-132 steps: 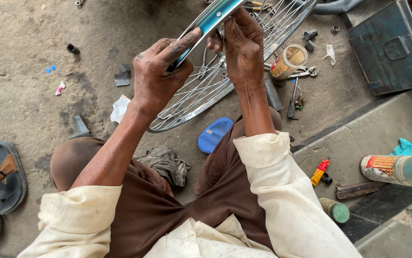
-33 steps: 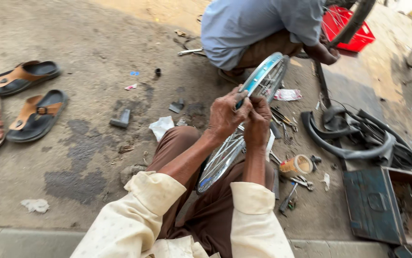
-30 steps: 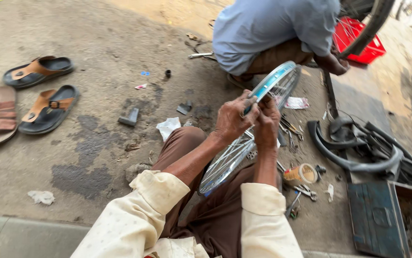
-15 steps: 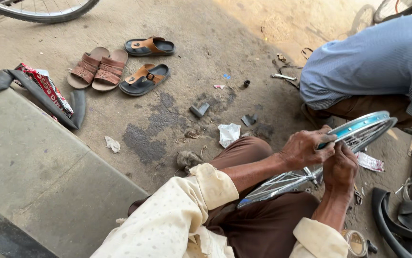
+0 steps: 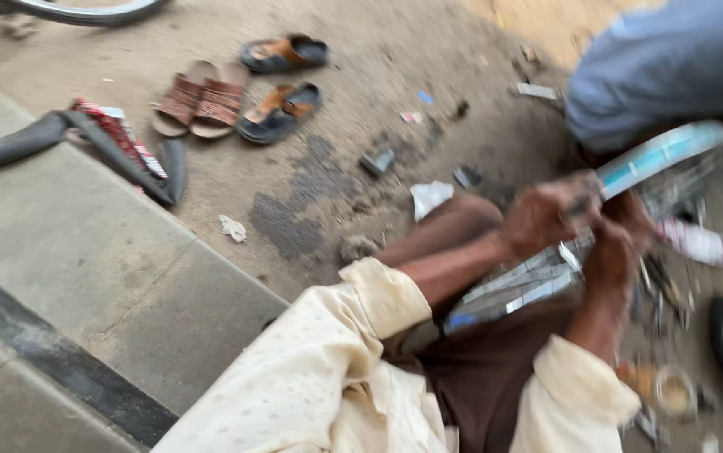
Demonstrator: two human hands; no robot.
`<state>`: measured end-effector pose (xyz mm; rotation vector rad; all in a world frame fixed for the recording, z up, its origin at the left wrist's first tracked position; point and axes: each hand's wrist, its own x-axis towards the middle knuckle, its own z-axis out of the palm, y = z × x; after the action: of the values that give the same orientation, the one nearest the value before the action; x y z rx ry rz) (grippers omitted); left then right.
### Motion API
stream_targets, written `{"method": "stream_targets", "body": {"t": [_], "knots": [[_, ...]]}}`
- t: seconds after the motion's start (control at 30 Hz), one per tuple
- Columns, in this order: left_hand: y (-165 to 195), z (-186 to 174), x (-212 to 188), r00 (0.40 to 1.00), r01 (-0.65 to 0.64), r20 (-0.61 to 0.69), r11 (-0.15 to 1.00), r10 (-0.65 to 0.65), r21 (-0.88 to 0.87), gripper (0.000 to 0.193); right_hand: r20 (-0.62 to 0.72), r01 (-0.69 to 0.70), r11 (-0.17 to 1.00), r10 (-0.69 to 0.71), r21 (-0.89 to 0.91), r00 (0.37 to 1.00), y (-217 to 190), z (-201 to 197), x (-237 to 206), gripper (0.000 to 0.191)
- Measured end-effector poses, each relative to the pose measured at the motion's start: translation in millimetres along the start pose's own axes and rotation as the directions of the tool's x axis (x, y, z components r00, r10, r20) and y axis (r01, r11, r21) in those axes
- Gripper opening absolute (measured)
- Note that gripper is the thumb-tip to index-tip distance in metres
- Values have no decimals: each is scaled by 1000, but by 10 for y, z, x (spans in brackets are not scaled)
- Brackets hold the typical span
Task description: The person sits on the ground and uses a small metal tool to scrape and clean the inner surface of a bicycle wheel rim. They rotate the wheel periodically to access different sections of the rim while another person works on a separate wheel nearby.
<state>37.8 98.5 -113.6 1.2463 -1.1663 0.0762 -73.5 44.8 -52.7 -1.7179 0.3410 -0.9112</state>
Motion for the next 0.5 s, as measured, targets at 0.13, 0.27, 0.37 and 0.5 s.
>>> {"method": "stream_targets", "body": {"t": [0.13,0.27,0.37,0.5], "knots": [[-99,-50,-28,998,55,-23,998,-54,39,24,-109,91,984,-109,-153,988,304,7,-38,45],[-115,-99,-23,1000,-1,-9,999,0,-48,27,-180,101,968,-145,-232,973,660,-114,15,23],[-120,-114,-5,996,81,55,993,-77,-83,23,-191,103,916,-189,-388,963,792,-198,28,10],[-171,-47,10,998,40,44,994,-35,-105,27,-166,257,738,-447,-624,879,893,-236,-51,7]]}}
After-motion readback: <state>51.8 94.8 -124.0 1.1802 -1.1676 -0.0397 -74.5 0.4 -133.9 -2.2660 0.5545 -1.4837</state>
